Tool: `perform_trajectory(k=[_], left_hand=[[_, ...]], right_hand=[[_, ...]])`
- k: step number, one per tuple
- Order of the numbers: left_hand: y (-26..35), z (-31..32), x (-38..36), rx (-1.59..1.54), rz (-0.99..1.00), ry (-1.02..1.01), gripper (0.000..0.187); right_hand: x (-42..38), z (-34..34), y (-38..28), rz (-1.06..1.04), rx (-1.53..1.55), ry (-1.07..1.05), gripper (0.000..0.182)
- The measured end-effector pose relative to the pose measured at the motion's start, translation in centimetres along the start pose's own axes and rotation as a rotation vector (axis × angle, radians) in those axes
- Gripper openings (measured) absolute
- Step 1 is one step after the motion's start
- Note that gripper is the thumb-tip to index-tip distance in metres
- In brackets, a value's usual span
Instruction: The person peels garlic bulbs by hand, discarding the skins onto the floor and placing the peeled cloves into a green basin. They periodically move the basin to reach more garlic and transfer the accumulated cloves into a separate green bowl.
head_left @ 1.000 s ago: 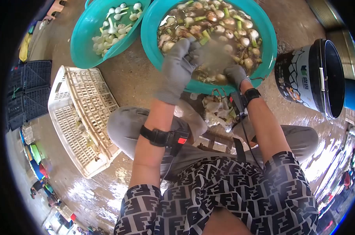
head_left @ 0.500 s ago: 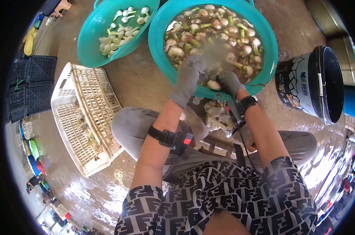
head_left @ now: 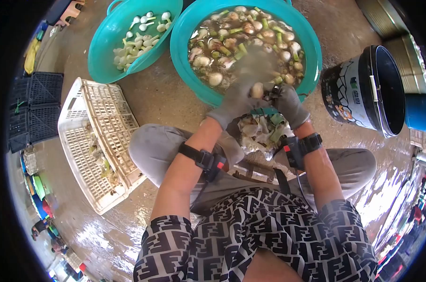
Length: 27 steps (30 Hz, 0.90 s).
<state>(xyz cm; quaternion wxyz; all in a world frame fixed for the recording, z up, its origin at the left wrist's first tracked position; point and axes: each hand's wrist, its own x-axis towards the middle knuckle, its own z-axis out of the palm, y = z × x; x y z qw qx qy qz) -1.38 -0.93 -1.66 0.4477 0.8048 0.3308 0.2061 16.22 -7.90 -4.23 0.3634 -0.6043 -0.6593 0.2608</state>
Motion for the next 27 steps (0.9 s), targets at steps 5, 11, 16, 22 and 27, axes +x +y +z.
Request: perform_trajectory(k=[5, 11, 16, 22, 27], left_hand=[[0.6, -0.3, 0.1, -0.081, -0.078, -0.026, 0.058], [-1.3, 0.9, 0.3, -1.184, -0.478, -0.049, 0.049], [-1.3, 0.8, 0.4, -1.233, -0.445, -0.038, 0.054], [-2.9, 2.0, 0.4, -0.348, -0.172, 0.207, 0.049], [-2.1, 0.9, 0.7, -1.168, -0.604, 0.109, 0.044]], right_hand=[[-0.6, -1.1, -0.8, -0.121, -0.112, 0.006, 0.027], [-1.5, 0.1, -0.7, 0.404, 0.428, 0.068, 0.022], [-1.2, 1.6, -1.8, 0.426, 0.481, 0.252, 0.014], [-1.7, 1.9, -0.3, 0.164, 0.315, 0.171, 0.019], [-2.9, 1.2, -2.5, 0.288, 1.412, 0.081, 0.027]])
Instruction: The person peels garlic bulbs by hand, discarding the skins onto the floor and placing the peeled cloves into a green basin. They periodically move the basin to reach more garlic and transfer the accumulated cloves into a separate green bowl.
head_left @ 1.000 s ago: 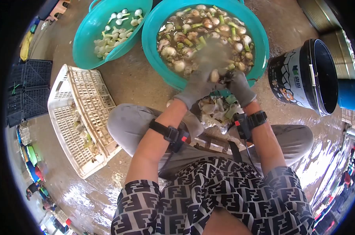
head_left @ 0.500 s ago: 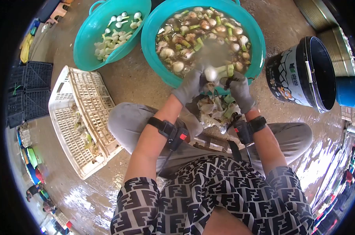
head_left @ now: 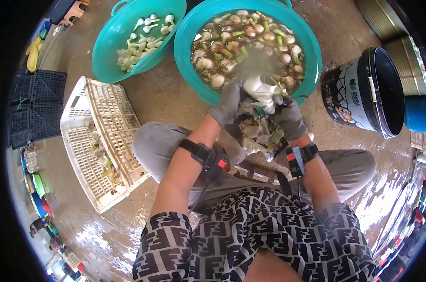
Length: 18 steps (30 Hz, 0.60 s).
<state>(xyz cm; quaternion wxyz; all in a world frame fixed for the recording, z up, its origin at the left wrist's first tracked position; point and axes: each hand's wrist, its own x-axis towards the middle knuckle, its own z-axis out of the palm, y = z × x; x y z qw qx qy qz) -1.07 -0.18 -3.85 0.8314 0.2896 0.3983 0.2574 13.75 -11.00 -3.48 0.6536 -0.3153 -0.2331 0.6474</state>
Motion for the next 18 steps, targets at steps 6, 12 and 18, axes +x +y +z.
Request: perform_trajectory(k=[6, 12, 18], left_hand=[[0.3, -1.0, 0.3, 0.595, 0.416, 0.098, 0.037], [0.2, -0.7, 0.5, 0.616, 0.242, 0.178, 0.036], [0.5, -0.9, 0.1, 0.259, 0.364, -0.021, 0.014]], right_hand=[[0.5, -1.1, 0.3, -0.016, -0.236, 0.219, 0.037], [-0.4, -2.2, -0.4, -0.279, -1.208, 0.147, 0.033], [-1.9, 0.8, -2.5, -0.346, -1.126, 0.283, 0.022]])
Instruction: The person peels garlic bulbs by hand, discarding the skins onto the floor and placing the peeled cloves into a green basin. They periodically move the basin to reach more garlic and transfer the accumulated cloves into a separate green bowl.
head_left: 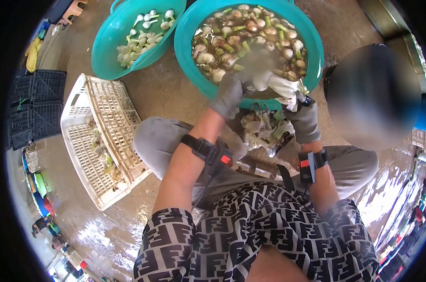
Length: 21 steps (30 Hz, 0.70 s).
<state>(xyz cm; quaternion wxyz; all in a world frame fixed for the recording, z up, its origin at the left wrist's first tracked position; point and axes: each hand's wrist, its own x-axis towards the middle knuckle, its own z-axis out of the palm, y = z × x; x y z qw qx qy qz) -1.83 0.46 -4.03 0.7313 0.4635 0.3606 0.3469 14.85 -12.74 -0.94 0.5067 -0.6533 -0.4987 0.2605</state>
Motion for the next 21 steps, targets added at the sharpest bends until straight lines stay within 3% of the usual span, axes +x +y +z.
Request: perform_trajectory(k=[1, 3, 5, 6, 7, 9, 10, 12, 13, 17, 19, 20, 21], left_hand=[[-1.6, -0.8, 0.5, 0.22, 0.188, -0.035, 0.014], [-2.6, -1.5, 0.6, 0.212, 0.224, 0.016, 0.018], [-2.1, -2.1, 0.8, -0.249, -0.053, 0.202, 0.023], [-1.7, -2.5, 1.3, -0.483, -0.186, 0.298, 0.025], [-2.4, -5.3, 2.9, -0.747, -0.263, 0.268, 0.034], [-1.9, -6.5, 2.7, -0.882, -0.271, 0.029, 0.032], [-2.3, -6.5, 2.7, -0.97, -0.293, -0.094, 0.031], [-2.3, -5.0, 2.2, -0.816, -0.284, 0.0, 0.029], [-2.4, -4.1, 1.5, -0.742, -0.285, 0.051, 0.029], [3.1, 0.3, -1.2, -0.679, -0.254, 0.09, 0.024], [-1.2, -1.6, -0.2, -0.361, -0.093, -0.041, 0.024], [-2.7, -2.2, 0.3, -0.205, -0.009, -0.109, 0.025], [-2.7, -2.1, 0.5, -0.116, -0.046, -0.054, 0.024]], right_hand=[[-0.1, 0.2, -0.2, -0.027, -0.022, 0.017, 0.02], [-0.9, 0.5, 0.3, -0.062, -0.1, 0.056, 0.018], [-0.5, 0.2, 0.9, -0.104, -0.215, 0.093, 0.017], [-0.6, -1.3, 0.7, 0.069, -0.039, 0.078, 0.018], [-0.3, -2.7, 0.1, 0.119, 0.118, 0.082, 0.021], [-0.5, -4.5, 1.7, 0.134, 0.202, -0.009, 0.026], [-0.5, -4.3, 4.3, -0.048, 0.122, -0.057, 0.032], [0.8, -4.0, 4.8, 0.587, -0.284, -0.594, 0.04], [0.6, -2.2, 0.9, 0.216, -0.749, -0.64, 0.043], [2.8, 1.2, 2.7, 0.163, -0.246, -0.261, 0.04], [3.7, 2.8, 3.2, 0.128, -0.049, -0.176, 0.04], [3.8, 3.1, 1.7, 0.175, -0.195, -0.191, 0.04], [4.1, 3.1, -1.1, 0.223, -0.342, -0.208, 0.039]])
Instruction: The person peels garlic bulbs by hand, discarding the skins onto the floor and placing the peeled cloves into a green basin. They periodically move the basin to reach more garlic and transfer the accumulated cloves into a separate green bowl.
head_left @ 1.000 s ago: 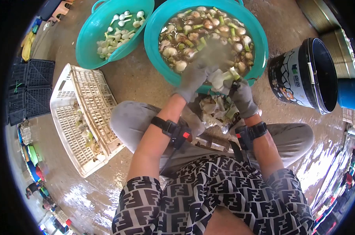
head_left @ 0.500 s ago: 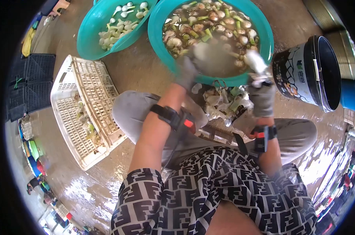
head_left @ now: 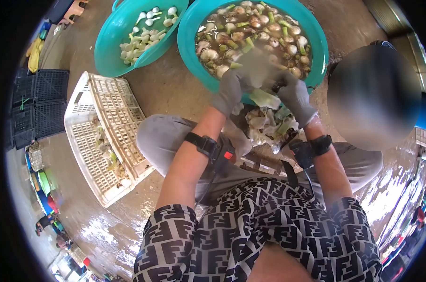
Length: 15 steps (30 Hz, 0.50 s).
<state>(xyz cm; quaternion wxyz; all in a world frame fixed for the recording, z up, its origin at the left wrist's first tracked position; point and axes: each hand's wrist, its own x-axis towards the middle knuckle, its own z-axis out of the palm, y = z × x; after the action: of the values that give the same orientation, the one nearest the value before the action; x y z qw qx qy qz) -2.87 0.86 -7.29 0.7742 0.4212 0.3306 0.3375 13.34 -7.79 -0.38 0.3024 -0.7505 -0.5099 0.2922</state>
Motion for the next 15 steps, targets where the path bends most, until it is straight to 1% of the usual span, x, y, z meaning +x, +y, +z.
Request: perform_trajectory(k=[1, 2, 4, 5, 6, 7, 8, 10, 11, 12, 14, 15], left_hand=[[-0.2, 0.1, 0.1, 0.085, -0.036, 0.061, 0.022], [-0.3, 0.2, 0.1, 0.17, -0.074, 0.124, 0.021], [-1.2, 0.0, 0.4, 0.615, 0.182, 0.095, 0.018], [-1.8, 0.0, 0.6, 0.714, 0.277, 0.061, 0.017], [-2.3, 0.1, 0.7, 0.81, 0.376, 0.036, 0.016], [-1.8, 0.7, 0.4, 0.787, 0.445, 0.001, 0.015], [-1.7, 1.0, 0.3, 0.815, 0.455, 0.036, 0.019], [-1.2, 1.8, -0.2, 0.87, 0.471, 0.107, 0.026], [-0.1, 2.4, -0.8, 0.837, 0.445, 0.087, 0.031], [-0.2, 2.3, -0.8, 0.811, 0.389, 0.067, 0.031], [-0.7, 2.0, -0.5, 0.819, 0.449, 0.041, 0.031], [-2.0, 1.7, 0.0, 0.625, 0.428, 0.012, 0.029]], right_hand=[[-0.2, -0.6, -1.3, 0.06, -0.144, -0.012, 0.039], [0.3, 0.0, -0.1, 0.043, -0.184, -0.011, 0.039], [0.6, -0.3, -0.7, 0.056, -0.318, -0.067, 0.037], [0.6, -0.4, -0.9, 0.061, -0.383, -0.096, 0.037], [0.6, -0.2, -0.1, 0.024, -0.395, -0.101, 0.036], [0.7, 0.2, 1.4, -0.022, -0.405, -0.106, 0.035], [1.4, 0.3, 1.7, -0.087, -0.405, -0.114, 0.034], [1.4, 0.0, 1.6, -0.105, -0.371, -0.212, 0.029], [1.3, 0.3, 2.0, -0.079, -0.316, -0.21, 0.026], [1.1, 0.4, 2.3, -0.099, -0.248, -0.174, 0.021], [0.6, 1.0, 3.7, -0.153, -0.105, -0.048, 0.018], [0.8, 1.2, 4.5, -0.106, -0.194, -0.019, 0.017]])
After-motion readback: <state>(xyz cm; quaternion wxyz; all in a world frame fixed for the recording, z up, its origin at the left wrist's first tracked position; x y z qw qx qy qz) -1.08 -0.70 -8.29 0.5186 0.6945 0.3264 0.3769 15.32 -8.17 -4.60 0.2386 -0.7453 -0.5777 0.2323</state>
